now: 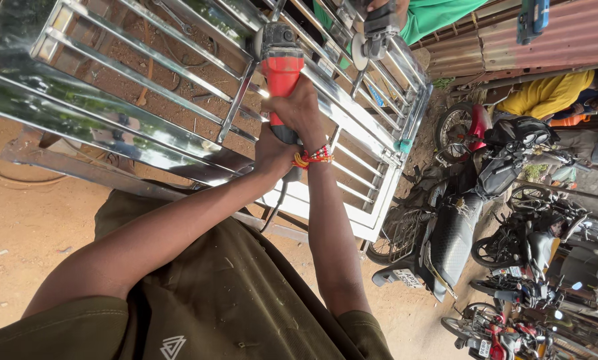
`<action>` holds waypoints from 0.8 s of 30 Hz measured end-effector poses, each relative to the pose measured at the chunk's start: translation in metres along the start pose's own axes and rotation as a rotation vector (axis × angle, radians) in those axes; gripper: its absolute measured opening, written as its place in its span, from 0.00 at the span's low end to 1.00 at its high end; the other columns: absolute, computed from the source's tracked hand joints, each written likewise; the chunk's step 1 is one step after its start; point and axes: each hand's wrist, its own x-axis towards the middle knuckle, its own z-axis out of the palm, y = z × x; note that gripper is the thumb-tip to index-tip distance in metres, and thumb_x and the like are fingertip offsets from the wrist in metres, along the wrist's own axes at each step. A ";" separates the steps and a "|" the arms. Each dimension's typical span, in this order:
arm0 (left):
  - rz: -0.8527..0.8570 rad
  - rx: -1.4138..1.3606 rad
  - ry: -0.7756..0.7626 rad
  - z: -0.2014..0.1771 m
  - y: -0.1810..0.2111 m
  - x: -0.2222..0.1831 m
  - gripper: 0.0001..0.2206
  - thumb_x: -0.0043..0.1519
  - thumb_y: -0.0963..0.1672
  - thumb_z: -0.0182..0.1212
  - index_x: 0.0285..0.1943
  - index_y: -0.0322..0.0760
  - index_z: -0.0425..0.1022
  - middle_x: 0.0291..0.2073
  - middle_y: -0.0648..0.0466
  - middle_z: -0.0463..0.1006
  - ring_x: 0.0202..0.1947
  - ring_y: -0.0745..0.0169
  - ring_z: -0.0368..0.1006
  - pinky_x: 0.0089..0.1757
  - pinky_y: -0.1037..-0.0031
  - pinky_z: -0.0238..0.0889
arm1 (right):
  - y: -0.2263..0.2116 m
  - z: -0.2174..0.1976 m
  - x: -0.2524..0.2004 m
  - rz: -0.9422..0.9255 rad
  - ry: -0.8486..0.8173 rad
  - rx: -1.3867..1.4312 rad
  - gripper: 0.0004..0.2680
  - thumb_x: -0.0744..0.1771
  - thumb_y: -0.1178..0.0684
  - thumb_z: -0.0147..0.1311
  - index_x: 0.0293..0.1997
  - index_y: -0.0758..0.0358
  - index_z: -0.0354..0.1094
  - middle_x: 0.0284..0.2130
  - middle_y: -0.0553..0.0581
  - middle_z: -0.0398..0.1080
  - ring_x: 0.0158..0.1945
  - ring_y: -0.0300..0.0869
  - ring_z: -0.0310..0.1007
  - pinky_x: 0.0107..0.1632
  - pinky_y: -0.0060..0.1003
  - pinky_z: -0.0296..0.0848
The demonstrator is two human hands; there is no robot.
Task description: The person uses an angle grinder to smooth and polish the surfaces and joints of a metal gate. They move the rotating disc across the bars and frame, and occasionally wipe the metal with a small cloth.
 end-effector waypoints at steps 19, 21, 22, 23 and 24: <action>0.020 0.199 -0.064 -0.027 0.038 -0.027 0.28 0.39 0.39 0.69 0.51 0.31 0.68 0.36 0.52 0.79 0.35 0.61 0.78 0.38 0.69 0.71 | 0.018 0.012 -0.042 0.402 -0.168 1.425 0.20 0.62 0.53 0.65 0.55 0.70 0.62 0.39 0.64 0.75 0.36 0.48 0.80 0.43 0.45 0.80; 0.033 0.129 -0.097 -0.027 0.033 -0.024 0.28 0.38 0.38 0.68 0.51 0.32 0.68 0.36 0.55 0.78 0.36 0.65 0.77 0.37 0.70 0.72 | 0.024 0.018 -0.039 0.385 -0.178 1.427 0.20 0.62 0.53 0.65 0.55 0.72 0.63 0.38 0.63 0.75 0.34 0.46 0.79 0.40 0.43 0.80; 0.026 0.128 -0.099 -0.028 0.032 -0.022 0.27 0.39 0.38 0.68 0.51 0.31 0.69 0.36 0.54 0.78 0.35 0.64 0.77 0.37 0.70 0.71 | 0.026 0.021 -0.036 0.403 -0.169 1.410 0.20 0.62 0.53 0.66 0.54 0.72 0.63 0.37 0.62 0.75 0.33 0.45 0.78 0.39 0.42 0.80; 0.018 0.125 -0.099 -0.029 0.031 -0.020 0.26 0.40 0.37 0.68 0.51 0.30 0.69 0.36 0.53 0.78 0.35 0.63 0.77 0.37 0.71 0.71 | 0.028 0.025 -0.034 0.423 -0.163 1.392 0.20 0.62 0.53 0.66 0.54 0.72 0.63 0.36 0.62 0.74 0.32 0.44 0.78 0.38 0.41 0.79; 0.010 0.123 -0.099 -0.030 0.030 -0.019 0.25 0.41 0.37 0.68 0.50 0.29 0.70 0.35 0.52 0.78 0.35 0.62 0.76 0.36 0.71 0.70 | 0.028 0.029 -0.032 0.440 -0.152 1.398 0.20 0.62 0.53 0.67 0.54 0.72 0.63 0.36 0.61 0.74 0.33 0.44 0.78 0.38 0.40 0.80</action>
